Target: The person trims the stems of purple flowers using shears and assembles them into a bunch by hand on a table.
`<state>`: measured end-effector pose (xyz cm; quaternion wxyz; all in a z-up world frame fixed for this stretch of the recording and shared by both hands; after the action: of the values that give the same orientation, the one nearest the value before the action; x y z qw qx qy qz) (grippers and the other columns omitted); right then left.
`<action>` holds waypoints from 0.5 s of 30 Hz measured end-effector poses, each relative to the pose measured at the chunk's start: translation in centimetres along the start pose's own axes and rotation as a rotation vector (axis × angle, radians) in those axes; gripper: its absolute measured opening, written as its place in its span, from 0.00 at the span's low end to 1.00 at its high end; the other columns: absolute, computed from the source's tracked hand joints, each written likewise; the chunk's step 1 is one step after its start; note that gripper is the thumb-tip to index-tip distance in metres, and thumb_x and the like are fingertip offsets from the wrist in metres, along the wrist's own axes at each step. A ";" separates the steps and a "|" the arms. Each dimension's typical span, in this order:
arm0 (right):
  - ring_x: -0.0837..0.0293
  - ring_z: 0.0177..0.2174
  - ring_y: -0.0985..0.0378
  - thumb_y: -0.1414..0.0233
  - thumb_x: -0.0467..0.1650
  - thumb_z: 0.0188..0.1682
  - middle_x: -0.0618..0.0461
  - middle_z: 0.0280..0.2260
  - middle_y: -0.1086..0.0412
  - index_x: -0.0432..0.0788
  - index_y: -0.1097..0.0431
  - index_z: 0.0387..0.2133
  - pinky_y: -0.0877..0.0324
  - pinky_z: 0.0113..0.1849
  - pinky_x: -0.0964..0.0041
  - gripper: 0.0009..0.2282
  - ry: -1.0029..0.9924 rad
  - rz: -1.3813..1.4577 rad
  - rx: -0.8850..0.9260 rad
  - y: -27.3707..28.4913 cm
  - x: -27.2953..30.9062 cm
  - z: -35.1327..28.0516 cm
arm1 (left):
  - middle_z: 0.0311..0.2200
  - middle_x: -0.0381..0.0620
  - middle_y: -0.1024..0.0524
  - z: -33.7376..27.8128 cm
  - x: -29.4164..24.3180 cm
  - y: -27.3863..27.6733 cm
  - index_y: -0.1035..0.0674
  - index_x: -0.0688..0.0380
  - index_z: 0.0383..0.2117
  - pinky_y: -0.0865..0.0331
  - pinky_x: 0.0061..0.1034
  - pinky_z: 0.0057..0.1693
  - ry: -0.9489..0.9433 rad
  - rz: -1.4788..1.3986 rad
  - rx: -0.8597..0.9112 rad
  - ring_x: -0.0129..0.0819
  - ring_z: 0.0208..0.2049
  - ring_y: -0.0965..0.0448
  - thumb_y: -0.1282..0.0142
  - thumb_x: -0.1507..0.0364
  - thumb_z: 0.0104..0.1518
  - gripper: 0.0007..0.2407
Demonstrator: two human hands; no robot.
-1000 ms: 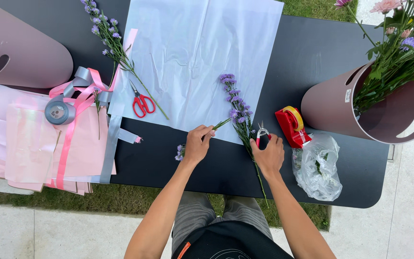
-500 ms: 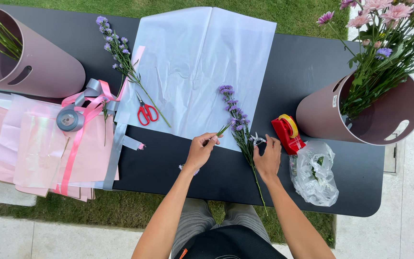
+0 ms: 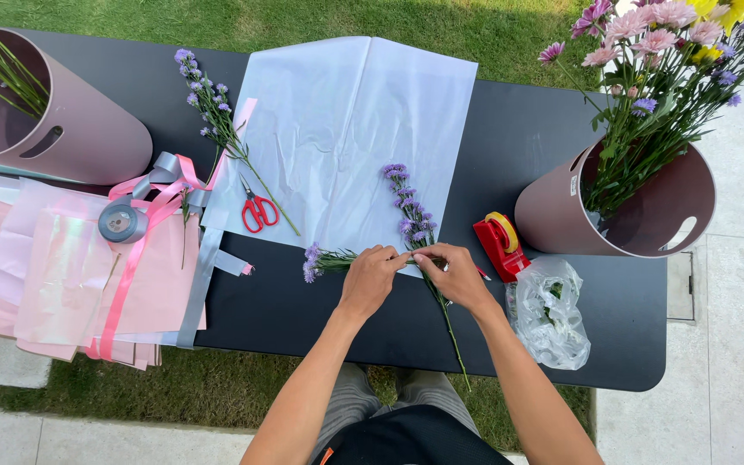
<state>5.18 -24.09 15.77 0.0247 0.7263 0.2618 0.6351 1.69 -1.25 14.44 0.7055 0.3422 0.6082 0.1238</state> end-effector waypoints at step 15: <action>0.50 0.36 0.16 0.41 0.27 0.64 0.43 0.30 0.12 0.44 0.09 0.37 0.22 0.45 0.46 0.11 -0.071 0.010 0.360 -0.1 -0.2 -3.6 | 0.32 0.38 0.14 -2.3 1.4 -3.7 0.18 0.46 0.64 0.24 0.28 0.62 -0.568 0.756 -0.103 0.31 0.39 0.18 0.38 0.74 0.76 0.13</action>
<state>1.78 -25.19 16.22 -0.0998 0.7422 0.3666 0.5521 -1.01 -2.38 10.94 0.7653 0.5243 0.2173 0.3035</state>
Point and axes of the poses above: each hand's wrist, its own z-axis towards the middle knuckle, its own y-axis out of the back of the hand, x = y × z, the point moved 1 cm from there along z, towards the middle knuckle
